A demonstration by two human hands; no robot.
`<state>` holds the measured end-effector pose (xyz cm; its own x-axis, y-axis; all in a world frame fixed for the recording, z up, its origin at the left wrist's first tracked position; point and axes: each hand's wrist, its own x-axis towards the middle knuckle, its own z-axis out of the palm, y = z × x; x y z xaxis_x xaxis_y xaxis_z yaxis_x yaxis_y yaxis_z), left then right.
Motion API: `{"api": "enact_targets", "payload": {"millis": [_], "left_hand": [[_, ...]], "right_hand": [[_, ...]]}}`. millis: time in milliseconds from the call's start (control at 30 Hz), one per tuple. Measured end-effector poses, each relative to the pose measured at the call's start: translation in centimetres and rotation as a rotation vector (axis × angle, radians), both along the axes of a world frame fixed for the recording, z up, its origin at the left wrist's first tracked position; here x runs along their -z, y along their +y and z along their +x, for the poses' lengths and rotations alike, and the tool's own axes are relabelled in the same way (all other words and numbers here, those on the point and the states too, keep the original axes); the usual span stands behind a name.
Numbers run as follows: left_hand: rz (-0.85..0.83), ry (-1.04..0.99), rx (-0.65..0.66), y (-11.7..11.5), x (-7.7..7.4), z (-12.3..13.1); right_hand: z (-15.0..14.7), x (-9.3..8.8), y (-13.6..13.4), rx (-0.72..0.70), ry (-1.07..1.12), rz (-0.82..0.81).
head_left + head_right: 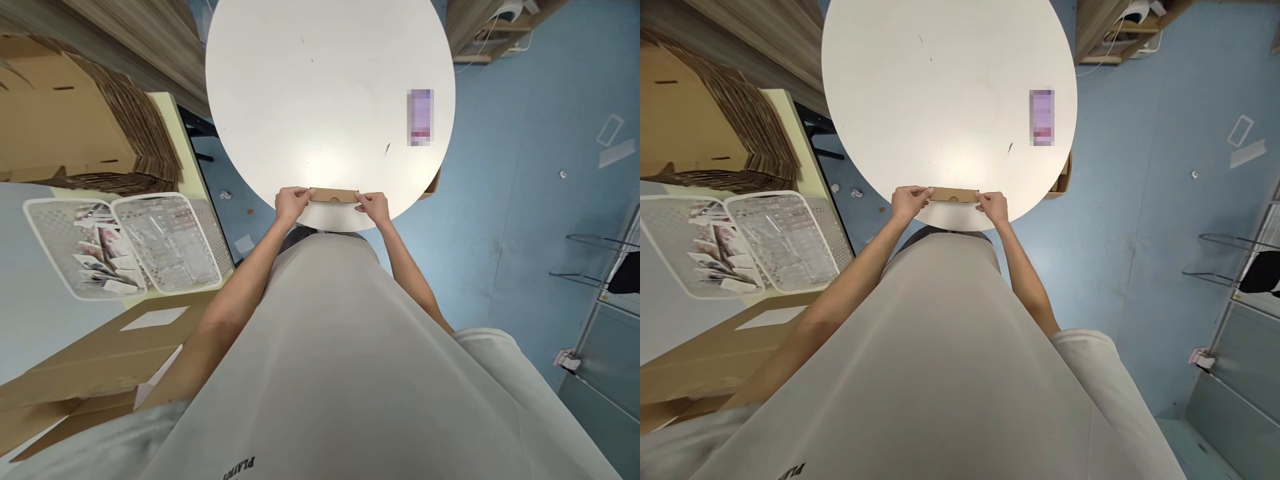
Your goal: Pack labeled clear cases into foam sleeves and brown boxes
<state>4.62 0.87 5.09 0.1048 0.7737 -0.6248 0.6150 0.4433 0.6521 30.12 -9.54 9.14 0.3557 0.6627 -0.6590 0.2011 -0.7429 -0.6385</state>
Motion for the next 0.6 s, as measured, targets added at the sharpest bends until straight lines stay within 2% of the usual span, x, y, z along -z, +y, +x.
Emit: {"api": "enact_targets", "payload": {"millis": [233, 400, 600], "left_hand": [[0.035, -0.013, 0.062, -0.4, 1.2, -0.4], [-0.002, -0.023, 0.021, -0.6, 1.7, 0.0], [0.029, -0.060, -0.009, 0.4, 2.2, 0.8]], "right_hand": [[0.1, 0.9, -0.3, 0.011, -0.013, 0.041], [-0.1, 1.2, -0.3, -0.009, -0.068, 0.015], [0.1, 1.8, 0.5, -0.010, -0.088, 0.042]]}}
